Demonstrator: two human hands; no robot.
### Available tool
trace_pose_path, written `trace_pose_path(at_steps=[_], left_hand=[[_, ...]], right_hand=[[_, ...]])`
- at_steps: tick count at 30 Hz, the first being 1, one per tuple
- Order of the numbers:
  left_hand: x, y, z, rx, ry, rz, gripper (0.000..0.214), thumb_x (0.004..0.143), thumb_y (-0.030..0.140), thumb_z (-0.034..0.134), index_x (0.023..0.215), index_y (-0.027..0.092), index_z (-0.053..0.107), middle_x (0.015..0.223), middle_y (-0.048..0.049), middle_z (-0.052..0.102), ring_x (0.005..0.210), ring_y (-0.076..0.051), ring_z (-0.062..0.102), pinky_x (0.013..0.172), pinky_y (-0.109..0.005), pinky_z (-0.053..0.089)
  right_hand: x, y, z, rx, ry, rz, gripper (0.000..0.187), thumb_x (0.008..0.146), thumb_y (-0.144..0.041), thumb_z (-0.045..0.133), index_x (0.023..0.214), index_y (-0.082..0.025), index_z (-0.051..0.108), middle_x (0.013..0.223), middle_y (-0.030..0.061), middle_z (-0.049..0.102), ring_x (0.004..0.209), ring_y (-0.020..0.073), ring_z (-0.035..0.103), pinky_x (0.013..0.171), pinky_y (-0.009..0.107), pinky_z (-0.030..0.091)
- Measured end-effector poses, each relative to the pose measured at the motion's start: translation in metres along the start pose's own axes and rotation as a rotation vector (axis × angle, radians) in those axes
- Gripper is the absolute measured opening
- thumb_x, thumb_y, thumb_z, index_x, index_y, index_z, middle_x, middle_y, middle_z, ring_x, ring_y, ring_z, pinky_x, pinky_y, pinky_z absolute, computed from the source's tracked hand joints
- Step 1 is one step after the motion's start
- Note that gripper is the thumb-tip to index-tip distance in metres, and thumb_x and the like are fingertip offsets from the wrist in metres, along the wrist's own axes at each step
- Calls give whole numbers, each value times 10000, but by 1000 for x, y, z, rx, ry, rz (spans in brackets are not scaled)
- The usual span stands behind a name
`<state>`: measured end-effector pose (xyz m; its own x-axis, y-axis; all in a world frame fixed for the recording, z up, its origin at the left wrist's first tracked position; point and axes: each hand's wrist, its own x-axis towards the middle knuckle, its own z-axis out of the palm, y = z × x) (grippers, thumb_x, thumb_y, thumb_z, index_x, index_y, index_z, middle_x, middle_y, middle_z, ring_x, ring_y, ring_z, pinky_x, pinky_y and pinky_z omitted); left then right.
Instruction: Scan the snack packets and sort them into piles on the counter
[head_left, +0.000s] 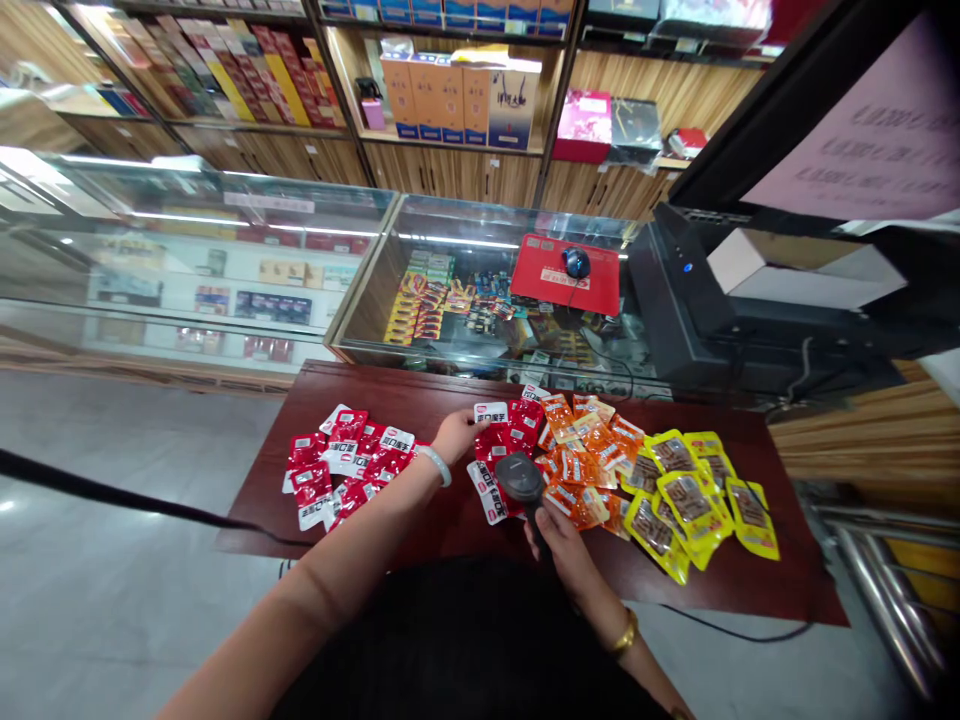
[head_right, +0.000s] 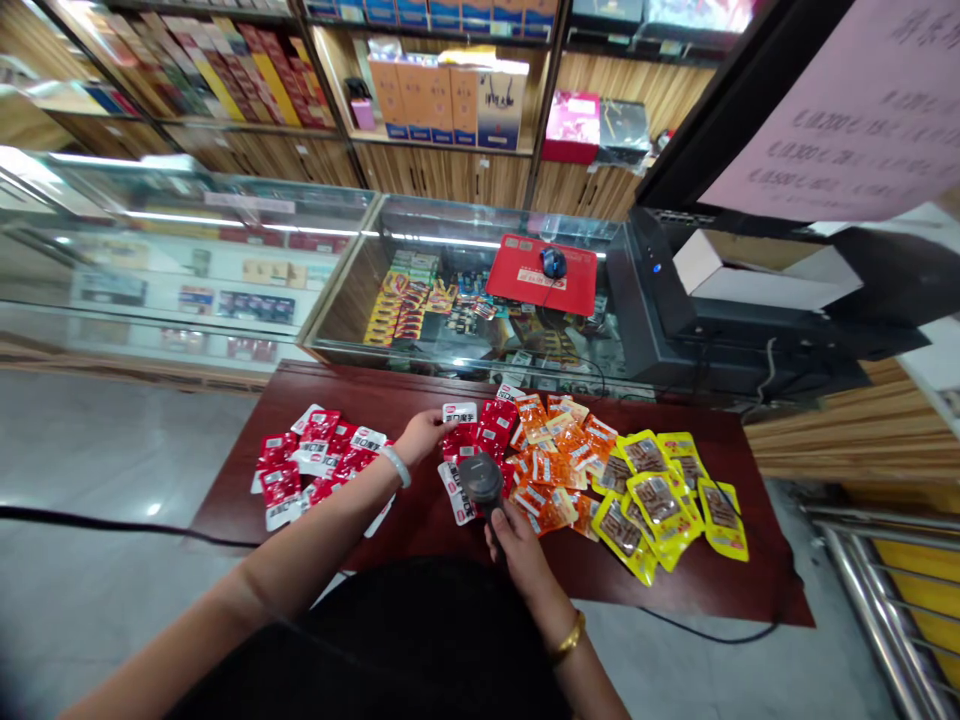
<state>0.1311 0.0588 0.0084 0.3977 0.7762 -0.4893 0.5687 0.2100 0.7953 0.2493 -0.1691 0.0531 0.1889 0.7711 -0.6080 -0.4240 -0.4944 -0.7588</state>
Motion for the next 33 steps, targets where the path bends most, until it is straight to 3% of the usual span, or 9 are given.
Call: trace_pose_path(at_steps=[3,5,9,12,15,17,22,26,33], left_hand=[[-5,-5,14,-108,-126,67,379,778,382,655,1050,120,680,846,-69,717,688,-148,642,651,-255,508],[-11,-11,13,-33,-116,130,396,758,346,679,1096,139,666,939,-76,716,798,-163,656,741,-272,515],[-35,-28,-23,428,67,150,340,775,341,656,1071,173,669,1033,-102,683,984,-218,622,912,-329,462],[-59,-42,-56,803,247,-3,413,744,399,678,1060,136,640,1109,-179,620,1100,-317,554,957,-420,417],[-78,-57,-71,976,269,-143,537,703,476,700,1089,115,604,1147,-218,579,1132,-369,508,951,-455,400],[-84,-66,-71,1013,257,-150,566,698,496,700,1101,113,591,1167,-221,567,1135,-368,500,947,-446,399],[-79,-74,-65,998,197,-119,517,700,503,696,1042,128,594,1146,-215,592,1135,-359,524,916,-411,416],[-69,-63,-57,813,75,-174,457,748,463,661,1067,161,537,962,-154,676,938,-293,644,779,-340,448],[-68,-43,-11,408,-35,34,343,714,407,705,902,206,501,841,-21,677,768,-177,643,670,-244,421]], right_hand=[[2,3,-1,-29,1,-9,502,749,-657,629,992,-220,588,617,-38,540,490,117,457,449,225,353],[4,4,0,-42,7,-11,511,746,-661,628,1003,-221,587,604,-41,538,477,119,452,444,229,351],[6,3,4,-59,-26,-19,508,746,-664,624,984,-217,583,590,-48,527,456,113,434,444,235,341],[7,3,6,-93,-59,-56,452,773,-644,612,895,-209,590,581,-49,517,450,103,424,449,232,333],[7,1,9,-96,-63,-43,457,761,-652,617,886,-214,588,572,-55,516,439,100,419,440,229,331],[7,-1,12,-91,-60,-21,486,738,-670,625,911,-218,588,567,-59,515,430,101,417,432,230,331],[7,-4,17,-99,-86,-23,486,713,-689,630,826,-220,565,551,-59,504,417,100,416,419,231,319],[6,-3,16,-76,-76,-28,490,719,-686,628,854,-218,573,560,-58,503,425,98,413,418,228,305],[2,-12,15,-25,-67,-64,521,755,-642,632,1047,-213,587,582,-55,518,459,101,427,461,233,321]])
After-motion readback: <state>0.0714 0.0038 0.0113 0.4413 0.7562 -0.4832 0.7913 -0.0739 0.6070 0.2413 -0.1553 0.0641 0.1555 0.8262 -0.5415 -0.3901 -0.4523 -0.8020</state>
